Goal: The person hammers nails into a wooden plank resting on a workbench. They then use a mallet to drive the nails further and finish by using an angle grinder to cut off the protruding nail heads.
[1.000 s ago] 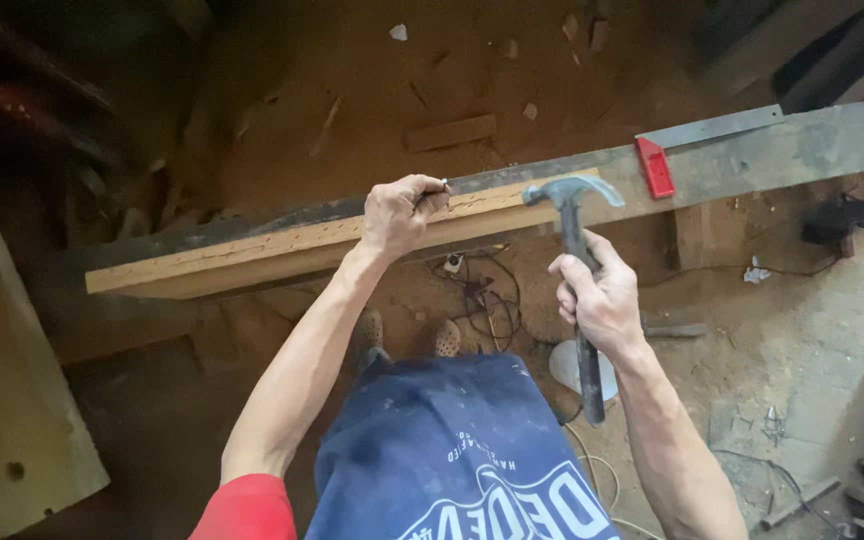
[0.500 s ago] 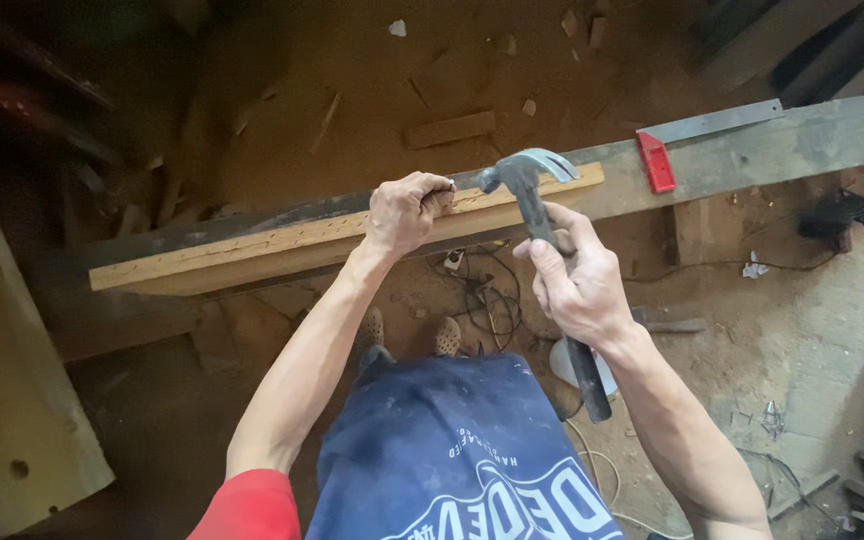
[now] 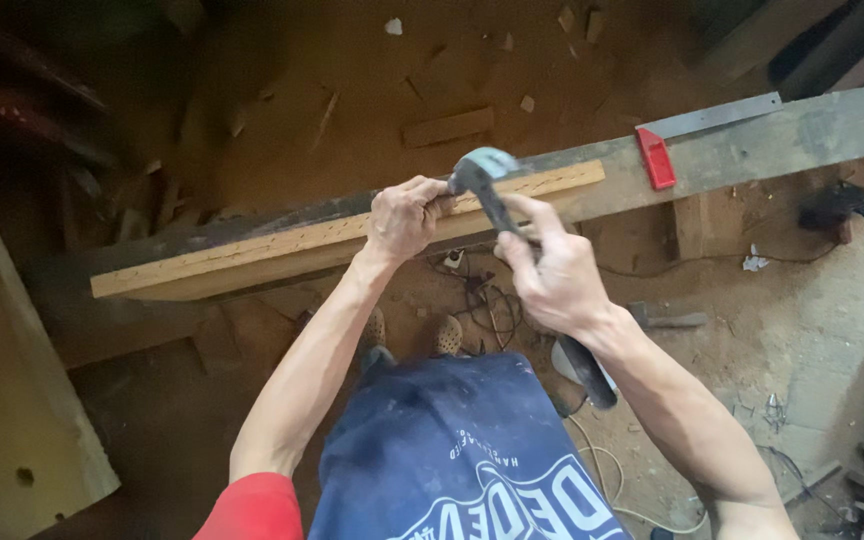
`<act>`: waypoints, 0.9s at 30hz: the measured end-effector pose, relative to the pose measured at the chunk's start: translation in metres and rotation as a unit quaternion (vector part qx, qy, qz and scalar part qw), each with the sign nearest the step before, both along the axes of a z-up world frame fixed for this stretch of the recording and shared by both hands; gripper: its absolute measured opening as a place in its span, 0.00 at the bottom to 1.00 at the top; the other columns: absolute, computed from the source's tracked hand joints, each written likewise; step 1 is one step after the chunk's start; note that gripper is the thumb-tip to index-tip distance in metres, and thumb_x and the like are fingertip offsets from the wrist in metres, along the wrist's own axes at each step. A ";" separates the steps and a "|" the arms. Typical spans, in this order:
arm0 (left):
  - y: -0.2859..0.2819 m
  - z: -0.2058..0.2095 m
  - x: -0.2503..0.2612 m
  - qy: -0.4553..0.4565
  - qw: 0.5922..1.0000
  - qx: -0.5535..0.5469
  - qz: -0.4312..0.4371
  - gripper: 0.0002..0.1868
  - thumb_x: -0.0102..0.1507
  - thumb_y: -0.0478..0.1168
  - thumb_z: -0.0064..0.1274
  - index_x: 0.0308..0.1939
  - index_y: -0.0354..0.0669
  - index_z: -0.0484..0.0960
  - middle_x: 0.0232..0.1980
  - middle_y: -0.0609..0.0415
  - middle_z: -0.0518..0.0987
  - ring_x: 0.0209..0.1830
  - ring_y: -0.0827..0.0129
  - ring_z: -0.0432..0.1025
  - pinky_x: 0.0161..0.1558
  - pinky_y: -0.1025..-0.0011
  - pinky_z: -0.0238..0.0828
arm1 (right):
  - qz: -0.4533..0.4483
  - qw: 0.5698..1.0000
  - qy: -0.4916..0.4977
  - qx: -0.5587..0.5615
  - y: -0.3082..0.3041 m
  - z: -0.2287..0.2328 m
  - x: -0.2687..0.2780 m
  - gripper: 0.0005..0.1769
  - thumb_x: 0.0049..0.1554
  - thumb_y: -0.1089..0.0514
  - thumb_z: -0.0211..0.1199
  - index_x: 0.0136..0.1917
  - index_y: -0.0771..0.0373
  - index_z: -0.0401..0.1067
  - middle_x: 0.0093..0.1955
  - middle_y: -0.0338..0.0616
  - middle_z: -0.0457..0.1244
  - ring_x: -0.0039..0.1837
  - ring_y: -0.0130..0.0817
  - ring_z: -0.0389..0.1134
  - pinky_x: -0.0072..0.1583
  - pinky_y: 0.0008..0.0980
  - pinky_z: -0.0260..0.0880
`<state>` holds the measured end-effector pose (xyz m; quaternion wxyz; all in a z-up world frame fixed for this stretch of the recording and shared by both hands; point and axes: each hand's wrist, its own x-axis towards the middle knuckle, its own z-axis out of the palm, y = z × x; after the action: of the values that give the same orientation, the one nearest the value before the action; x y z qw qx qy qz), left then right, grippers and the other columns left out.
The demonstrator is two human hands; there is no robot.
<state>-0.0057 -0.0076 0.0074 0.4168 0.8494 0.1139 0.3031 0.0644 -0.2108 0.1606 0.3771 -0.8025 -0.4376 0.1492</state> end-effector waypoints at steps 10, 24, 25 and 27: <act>0.001 -0.001 -0.003 -0.001 0.999 0.032 0.004 0.04 0.64 0.38 0.61 0.42 0.47 0.87 0.40 0.54 0.85 0.39 0.60 0.81 0.41 0.65 0.79 | -0.036 0.999 0.003 0.013 -0.008 -0.010 0.003 0.20 0.67 0.65 0.58 0.72 0.60 0.64 0.32 0.44 0.66 0.32 0.24 0.67 0.34 0.25 0.67; -0.005 -0.007 0.001 0.037 0.999 0.020 0.017 0.05 0.62 0.39 0.59 0.41 0.50 0.87 0.42 0.58 0.86 0.39 0.61 0.81 0.39 0.64 0.77 | 0.020 0.994 -0.107 0.019 0.008 0.008 -0.008 0.20 0.65 0.64 0.59 0.70 0.64 0.64 0.41 0.51 0.67 0.38 0.30 0.70 0.42 0.31 0.70; -0.005 -0.007 0.000 0.042 0.999 0.023 0.019 0.06 0.62 0.38 0.59 0.43 0.50 0.87 0.43 0.58 0.86 0.39 0.61 0.81 0.39 0.64 0.78 | -0.001 0.998 -0.068 0.002 0.001 -0.001 -0.009 0.20 0.65 0.64 0.58 0.70 0.64 0.65 0.37 0.48 0.66 0.35 0.29 0.69 0.40 0.31 0.69; 0.001 -0.002 0.009 0.056 0.998 0.022 0.022 0.04 0.65 0.41 0.59 0.42 0.52 0.86 0.43 0.59 0.85 0.39 0.62 0.81 0.40 0.65 0.78 | -0.021 0.999 -0.039 0.008 -0.004 -0.010 0.005 0.20 0.65 0.64 0.58 0.70 0.65 0.64 0.33 0.45 0.65 0.33 0.28 0.68 0.38 0.30 0.69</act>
<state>0.0029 -0.0066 0.0054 0.3843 0.8712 0.1487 0.2668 0.0698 -0.2143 0.1502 0.3695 -0.8134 -0.4365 0.1063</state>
